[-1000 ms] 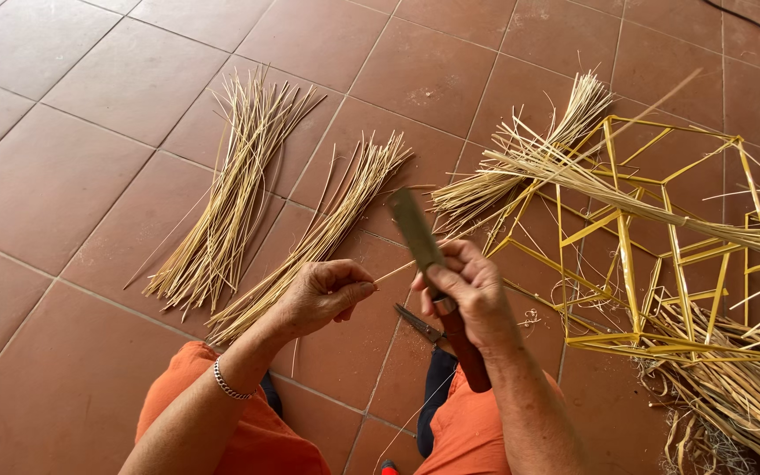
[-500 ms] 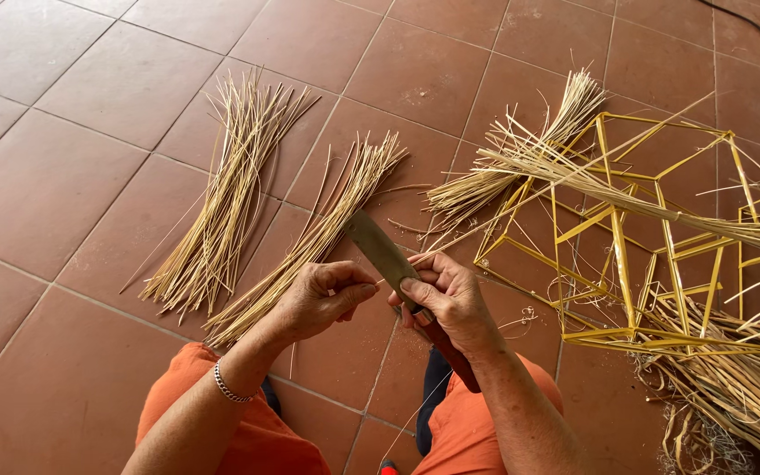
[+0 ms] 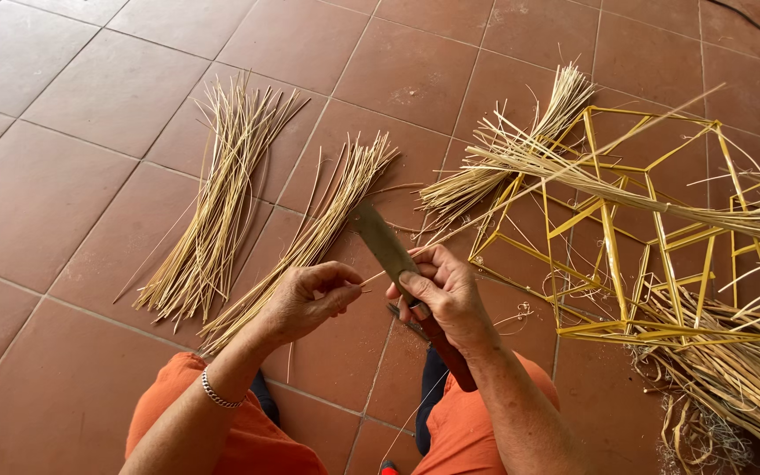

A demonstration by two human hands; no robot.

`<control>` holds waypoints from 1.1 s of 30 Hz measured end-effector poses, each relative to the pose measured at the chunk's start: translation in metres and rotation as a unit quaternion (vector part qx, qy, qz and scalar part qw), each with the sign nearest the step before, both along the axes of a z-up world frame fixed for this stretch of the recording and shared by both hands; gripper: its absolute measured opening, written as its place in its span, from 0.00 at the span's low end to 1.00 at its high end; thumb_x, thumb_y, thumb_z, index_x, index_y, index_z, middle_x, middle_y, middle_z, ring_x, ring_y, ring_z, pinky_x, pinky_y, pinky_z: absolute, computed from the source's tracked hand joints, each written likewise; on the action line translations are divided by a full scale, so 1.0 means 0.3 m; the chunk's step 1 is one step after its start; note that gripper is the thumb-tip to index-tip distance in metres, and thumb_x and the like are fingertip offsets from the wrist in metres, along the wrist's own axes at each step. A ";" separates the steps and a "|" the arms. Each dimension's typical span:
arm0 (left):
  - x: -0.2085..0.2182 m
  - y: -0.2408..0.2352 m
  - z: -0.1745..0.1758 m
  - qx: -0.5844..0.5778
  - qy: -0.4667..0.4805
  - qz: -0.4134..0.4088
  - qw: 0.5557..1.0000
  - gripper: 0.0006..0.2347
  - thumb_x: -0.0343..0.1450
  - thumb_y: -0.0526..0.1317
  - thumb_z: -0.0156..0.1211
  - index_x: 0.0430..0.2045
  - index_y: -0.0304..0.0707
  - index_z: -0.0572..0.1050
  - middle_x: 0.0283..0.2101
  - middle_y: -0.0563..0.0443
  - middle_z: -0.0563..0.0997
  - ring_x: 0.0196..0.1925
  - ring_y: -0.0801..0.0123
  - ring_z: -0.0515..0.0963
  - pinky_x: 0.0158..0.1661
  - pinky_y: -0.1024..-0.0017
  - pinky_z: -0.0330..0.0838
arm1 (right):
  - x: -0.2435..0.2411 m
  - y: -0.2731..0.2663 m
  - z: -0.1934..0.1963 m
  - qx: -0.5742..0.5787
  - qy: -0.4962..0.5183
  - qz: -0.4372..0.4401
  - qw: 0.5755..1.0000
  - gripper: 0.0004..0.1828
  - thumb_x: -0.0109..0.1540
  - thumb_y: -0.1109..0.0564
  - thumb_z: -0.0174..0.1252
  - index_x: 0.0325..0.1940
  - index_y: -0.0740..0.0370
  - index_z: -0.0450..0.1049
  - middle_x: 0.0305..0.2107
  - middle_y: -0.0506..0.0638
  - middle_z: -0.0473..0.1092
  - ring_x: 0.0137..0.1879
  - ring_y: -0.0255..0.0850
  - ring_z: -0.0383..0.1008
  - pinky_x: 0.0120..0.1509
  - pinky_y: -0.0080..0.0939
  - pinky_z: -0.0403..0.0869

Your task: The person sits on a tiled floor and uses a knife to split long dried bamboo strips into thinner strands. They repeatedly pick up a strip, split it lengthwise, and place the resulting pieces into a pile on the floor.

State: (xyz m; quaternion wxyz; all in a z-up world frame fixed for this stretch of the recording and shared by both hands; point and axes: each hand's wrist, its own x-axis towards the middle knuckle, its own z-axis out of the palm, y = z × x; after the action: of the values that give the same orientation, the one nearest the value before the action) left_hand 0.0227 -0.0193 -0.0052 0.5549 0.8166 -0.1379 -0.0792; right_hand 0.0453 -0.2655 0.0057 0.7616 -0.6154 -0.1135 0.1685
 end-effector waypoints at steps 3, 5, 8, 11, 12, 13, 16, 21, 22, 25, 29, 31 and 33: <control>-0.001 -0.006 0.005 0.007 -0.003 0.002 1.000 0.06 0.71 0.41 0.64 0.36 0.39 0.82 0.25 0.57 0.83 0.25 0.80 0.82 0.28 0.77 0.79 | -0.010 0.017 0.009 -0.032 0.016 -0.004 0.999 0.09 0.65 0.63 0.56 0.50 0.68 0.69 0.29 0.58 0.79 0.25 0.36 0.76 0.24 0.32 0.71; -0.004 -0.004 0.007 0.014 0.004 0.003 1.000 0.06 0.71 0.40 0.64 0.36 0.39 0.82 0.25 0.57 0.83 0.25 0.79 0.81 0.28 0.77 0.78 | 0.003 -0.004 0.020 0.000 0.023 -0.014 1.000 0.09 0.65 0.64 0.56 0.48 0.68 0.68 0.30 0.59 0.79 0.25 0.37 0.77 0.24 0.34 0.74; -0.001 0.020 0.021 0.023 0.007 0.007 1.000 0.06 0.71 0.40 0.65 0.35 0.39 0.82 0.25 0.56 0.83 0.26 0.78 0.80 0.28 0.76 0.77 | 0.028 -0.057 0.036 0.043 0.002 -0.033 0.999 0.08 0.65 0.64 0.56 0.47 0.67 0.68 0.31 0.60 0.78 0.27 0.38 0.78 0.26 0.35 0.77; -0.008 0.038 0.036 0.017 0.000 -0.004 1.000 0.06 0.71 0.40 0.65 0.35 0.39 0.82 0.25 0.56 0.83 0.26 0.79 0.81 0.28 0.77 0.77 | 0.035 -0.085 0.038 0.052 -0.008 -0.056 0.997 0.07 0.65 0.63 0.56 0.47 0.66 0.68 0.31 0.60 0.78 0.27 0.38 0.78 0.26 0.35 0.76; -0.008 0.042 0.041 0.022 0.002 -0.003 1.000 0.06 0.70 0.39 0.65 0.35 0.39 0.82 0.25 0.56 0.84 0.26 0.79 0.81 0.28 0.77 0.77 | 0.034 -0.091 0.036 0.050 -0.008 -0.065 0.997 0.07 0.65 0.63 0.56 0.47 0.65 0.68 0.30 0.60 0.78 0.26 0.38 0.78 0.25 0.34 0.75; -0.007 0.044 0.045 0.027 0.004 -0.002 1.000 0.05 0.70 0.39 0.65 0.34 0.39 0.83 0.24 0.56 0.84 0.25 0.79 0.81 0.28 0.77 0.76 | 0.032 -0.095 0.034 0.047 -0.001 -0.063 0.997 0.07 0.66 0.63 0.56 0.47 0.66 0.68 0.30 0.60 0.78 0.26 0.38 0.77 0.25 0.34 0.75; -0.010 0.063 0.055 0.099 0.030 0.026 0.994 0.06 0.70 0.40 0.66 0.34 0.39 0.83 0.23 0.54 0.83 0.24 0.77 0.79 0.27 0.75 0.74 | 0.032 -0.104 0.029 0.047 0.010 -0.072 0.996 0.07 0.66 0.63 0.56 0.47 0.66 0.69 0.31 0.60 0.77 0.26 0.38 0.77 0.25 0.34 0.74; -0.011 0.111 0.047 0.048 0.016 0.025 0.998 0.05 0.69 0.39 0.67 0.32 0.37 0.82 0.24 0.53 0.82 0.25 0.79 0.78 0.28 0.75 0.75 | 0.065 -0.149 0.034 0.096 -0.024 -0.100 0.990 0.06 0.66 0.64 0.56 0.46 0.65 0.67 0.31 0.60 0.77 0.27 0.40 0.77 0.27 0.37 0.76; -0.011 0.122 0.043 0.049 0.010 0.024 0.998 0.05 0.69 0.39 0.67 0.32 0.37 0.82 0.24 0.52 0.82 0.25 0.79 0.78 0.28 0.75 0.74 | 0.066 -0.155 0.031 0.094 -0.028 -0.105 0.990 0.06 0.66 0.64 0.56 0.47 0.65 0.67 0.31 0.61 0.77 0.27 0.41 0.77 0.28 0.37 0.76; -0.001 0.164 0.032 0.094 -0.052 0.019 0.994 0.05 0.68 0.38 0.66 0.33 0.38 0.83 0.24 0.55 0.84 0.27 0.81 0.77 0.31 0.76 0.73 | 0.067 -0.174 0.024 0.091 -0.030 -0.122 0.988 0.06 0.66 0.65 0.56 0.46 0.65 0.67 0.32 0.61 0.77 0.28 0.41 0.77 0.28 0.38 0.76; 0.003 0.239 0.032 0.158 0.007 0.053 0.986 0.05 0.68 0.39 0.67 0.33 0.42 0.84 0.23 0.56 0.84 0.24 0.78 0.77 0.28 0.74 0.72 | 0.077 -0.199 0.033 0.091 -0.025 -0.144 0.985 0.05 0.66 0.64 0.56 0.46 0.64 0.68 0.31 0.61 0.77 0.27 0.41 0.77 0.26 0.38 0.75; 0.002 0.272 0.034 0.161 0.042 0.063 0.984 0.05 0.68 0.39 0.66 0.33 0.44 0.84 0.23 0.57 0.85 0.24 0.78 0.78 0.28 0.74 0.73 | 0.081 -0.211 0.038 0.086 -0.027 -0.155 0.984 0.05 0.67 0.64 0.56 0.46 0.63 0.68 0.30 0.61 0.77 0.27 0.41 0.77 0.25 0.38 0.75; 0.009 0.290 0.037 0.174 0.043 0.075 0.981 0.05 0.68 0.40 0.66 0.34 0.44 0.84 0.23 0.57 0.85 0.25 0.79 0.80 0.29 0.74 0.75 | 0.084 -0.218 0.040 0.082 -0.026 -0.171 0.981 0.05 0.66 0.64 0.56 0.45 0.62 0.69 0.29 0.60 0.77 0.26 0.40 0.77 0.25 0.38 0.75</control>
State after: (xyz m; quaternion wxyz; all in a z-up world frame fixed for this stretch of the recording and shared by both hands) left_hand 0.0256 0.0676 0.0059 0.4140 0.9046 -0.0364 -0.0946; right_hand 0.0703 -0.3309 0.0176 0.8240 -0.5651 -0.0394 0.0099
